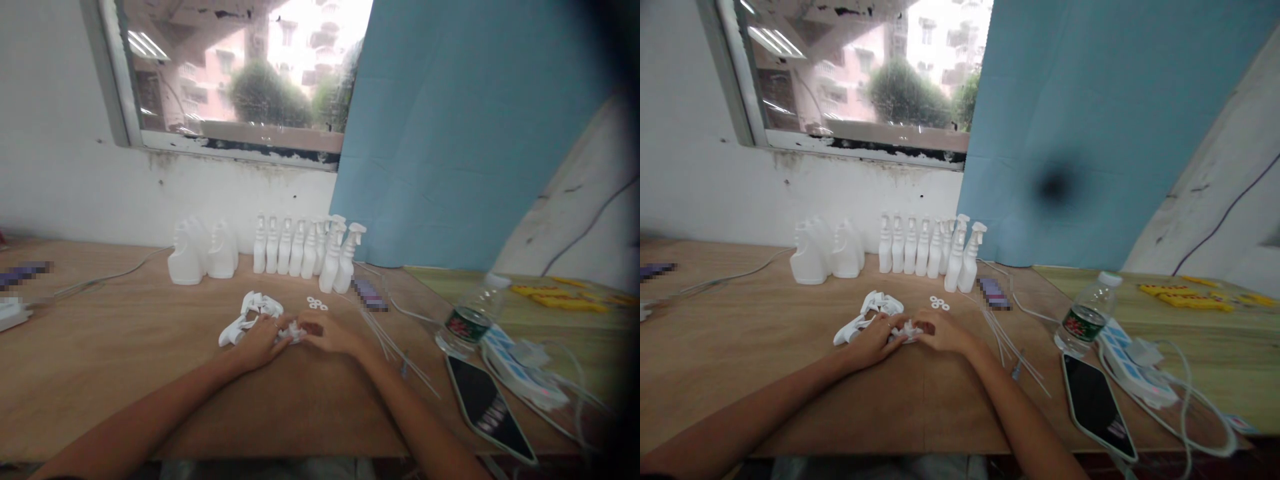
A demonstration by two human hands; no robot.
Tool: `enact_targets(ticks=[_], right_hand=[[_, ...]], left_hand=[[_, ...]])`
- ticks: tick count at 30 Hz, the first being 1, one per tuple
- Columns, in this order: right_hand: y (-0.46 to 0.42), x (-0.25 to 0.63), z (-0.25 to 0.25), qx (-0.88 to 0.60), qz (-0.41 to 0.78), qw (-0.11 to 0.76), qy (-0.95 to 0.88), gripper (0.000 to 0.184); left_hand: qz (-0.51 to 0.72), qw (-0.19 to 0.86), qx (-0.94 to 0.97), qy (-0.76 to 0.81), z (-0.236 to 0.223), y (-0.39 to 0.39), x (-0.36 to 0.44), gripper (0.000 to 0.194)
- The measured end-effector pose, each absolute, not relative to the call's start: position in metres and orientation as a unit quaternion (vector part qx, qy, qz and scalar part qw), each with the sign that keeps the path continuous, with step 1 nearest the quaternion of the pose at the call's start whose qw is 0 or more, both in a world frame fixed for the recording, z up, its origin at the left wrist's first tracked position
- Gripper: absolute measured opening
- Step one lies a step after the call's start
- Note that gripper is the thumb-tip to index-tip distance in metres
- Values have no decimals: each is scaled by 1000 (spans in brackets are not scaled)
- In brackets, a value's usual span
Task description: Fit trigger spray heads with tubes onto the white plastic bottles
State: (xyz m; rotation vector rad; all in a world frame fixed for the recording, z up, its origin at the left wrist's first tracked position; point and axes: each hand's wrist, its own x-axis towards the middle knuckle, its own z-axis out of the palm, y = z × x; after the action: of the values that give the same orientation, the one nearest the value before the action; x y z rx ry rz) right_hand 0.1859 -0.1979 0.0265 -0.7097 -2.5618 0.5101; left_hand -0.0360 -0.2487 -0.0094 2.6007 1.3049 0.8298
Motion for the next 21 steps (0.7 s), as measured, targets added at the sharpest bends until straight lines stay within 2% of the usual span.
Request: enact_targets(ticks=[7,21], right_hand=[[-194,180,17,-269,183,220,-920,10],[-199,181,22,-248,142,232,-930,11]], left_hand=[[237,43,888,391,-8,-244,-40,40],[231,3,883,407,-11,-242,-39,34]])
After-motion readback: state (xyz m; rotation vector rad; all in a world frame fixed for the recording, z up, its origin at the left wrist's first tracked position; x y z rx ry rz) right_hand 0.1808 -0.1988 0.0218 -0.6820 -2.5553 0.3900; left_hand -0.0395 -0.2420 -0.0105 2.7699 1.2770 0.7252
